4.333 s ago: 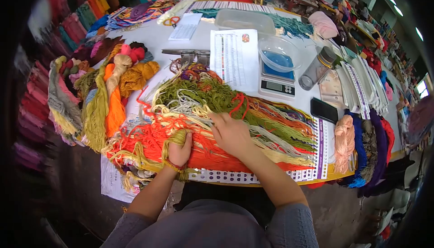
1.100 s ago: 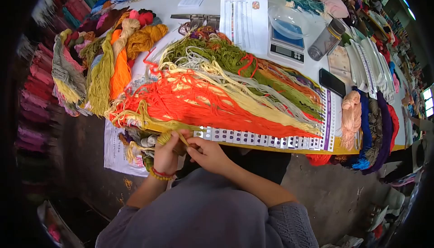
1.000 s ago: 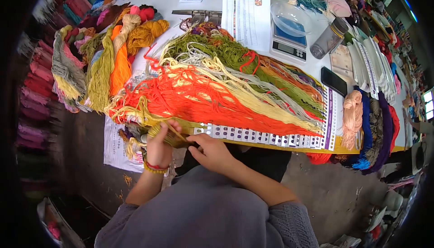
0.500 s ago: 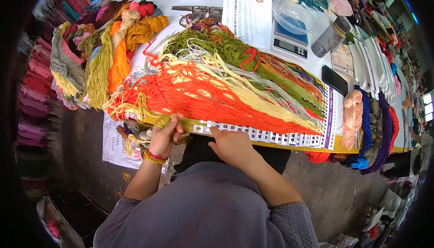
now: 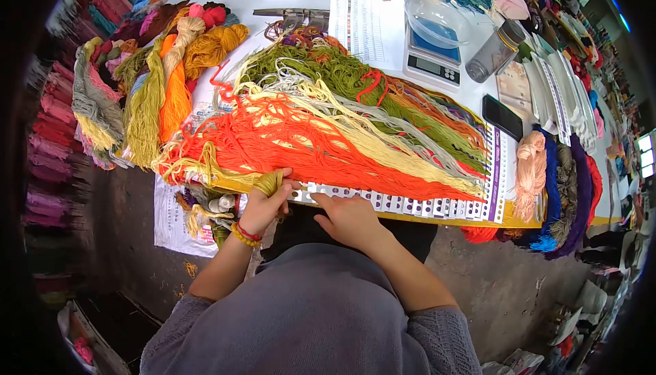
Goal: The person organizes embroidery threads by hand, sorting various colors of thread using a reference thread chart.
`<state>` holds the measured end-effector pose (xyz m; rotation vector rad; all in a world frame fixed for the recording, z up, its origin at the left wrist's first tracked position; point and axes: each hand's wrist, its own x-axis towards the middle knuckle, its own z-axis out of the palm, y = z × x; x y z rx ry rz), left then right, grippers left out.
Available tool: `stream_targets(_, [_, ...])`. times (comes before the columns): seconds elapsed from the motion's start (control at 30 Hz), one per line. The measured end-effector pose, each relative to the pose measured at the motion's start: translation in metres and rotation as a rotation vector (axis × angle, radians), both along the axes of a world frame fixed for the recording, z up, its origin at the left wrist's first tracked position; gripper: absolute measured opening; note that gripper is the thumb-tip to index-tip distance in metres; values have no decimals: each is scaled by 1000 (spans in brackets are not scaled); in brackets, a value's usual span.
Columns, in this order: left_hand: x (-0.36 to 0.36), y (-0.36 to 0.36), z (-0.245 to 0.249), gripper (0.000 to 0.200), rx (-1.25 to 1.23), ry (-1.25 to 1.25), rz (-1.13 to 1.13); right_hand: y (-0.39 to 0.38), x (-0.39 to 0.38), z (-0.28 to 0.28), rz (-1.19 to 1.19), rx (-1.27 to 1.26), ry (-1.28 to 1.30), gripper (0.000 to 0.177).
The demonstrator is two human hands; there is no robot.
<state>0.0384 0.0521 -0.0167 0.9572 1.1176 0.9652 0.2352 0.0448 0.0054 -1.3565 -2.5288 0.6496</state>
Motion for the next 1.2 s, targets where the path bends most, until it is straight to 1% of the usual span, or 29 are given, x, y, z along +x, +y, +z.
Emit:
stream_targets(0.07, [0, 0, -1, 35, -1, 1, 16, 0, 3, -3, 5, 4, 36, 36])
stream_targets(0.13, [0, 0, -1, 35, -8, -1, 33, 0, 5, -8, -7, -3, 148, 32])
stream_targets(0.17, [1, 0, -1, 35, -8, -1, 31, 0, 6, -6, -9, -4, 148, 32])
stream_targets(0.23, [1, 0, 0, 34, 0, -3, 40, 1, 6, -1, -28, -101, 156, 27])
stream_targets(0.27, [2, 0, 2, 34, 0, -2, 39, 1, 7, -2, -28, -101, 157, 27])
stream_targets(0.33, [3, 0, 5, 33, 12, 8, 28, 0, 9, -5, -51, -73, 267, 22])
stream_targets(0.37, [4, -1, 6, 33, 12, 8, 29, -1, 10, -5, -50, -73, 267, 22])
stream_targets(0.43, [7, -1, 8, 33, 46, -3, 2, -3, 11, -6, -77, -102, 322, 16])
stream_targets(0.53, [9, -2, 9, 32, 60, -20, -10, -10, 12, 1, -96, -92, 329, 15])
stream_targets(0.57, [10, -2, 8, 32, 59, -21, -12, -11, 13, 1, -99, -93, 328, 15])
stream_targets(0.63, [10, -1, 3, 33, 83, -6, -31, -11, 14, -1, -65, 19, 217, 17])
stream_targets(0.67, [11, -2, 1, 33, 84, -6, -31, -11, 14, 0, -65, 19, 217, 17])
stream_targets(0.73, [13, -2, -3, 37, 139, 35, -65, -11, 14, 1, -62, 15, 108, 22])
stream_targets(0.83, [14, -3, 1, 40, 114, 44, -46, -9, 13, 5, -56, -8, 37, 27])
stream_targets(1.03, [11, -1, 3, 45, 89, 53, -41, -7, 11, 13, -71, -44, 17, 36])
stream_targets(1.2, [11, -2, -1, 43, 103, 40, -32, -1, 8, 6, -95, -20, 68, 36])
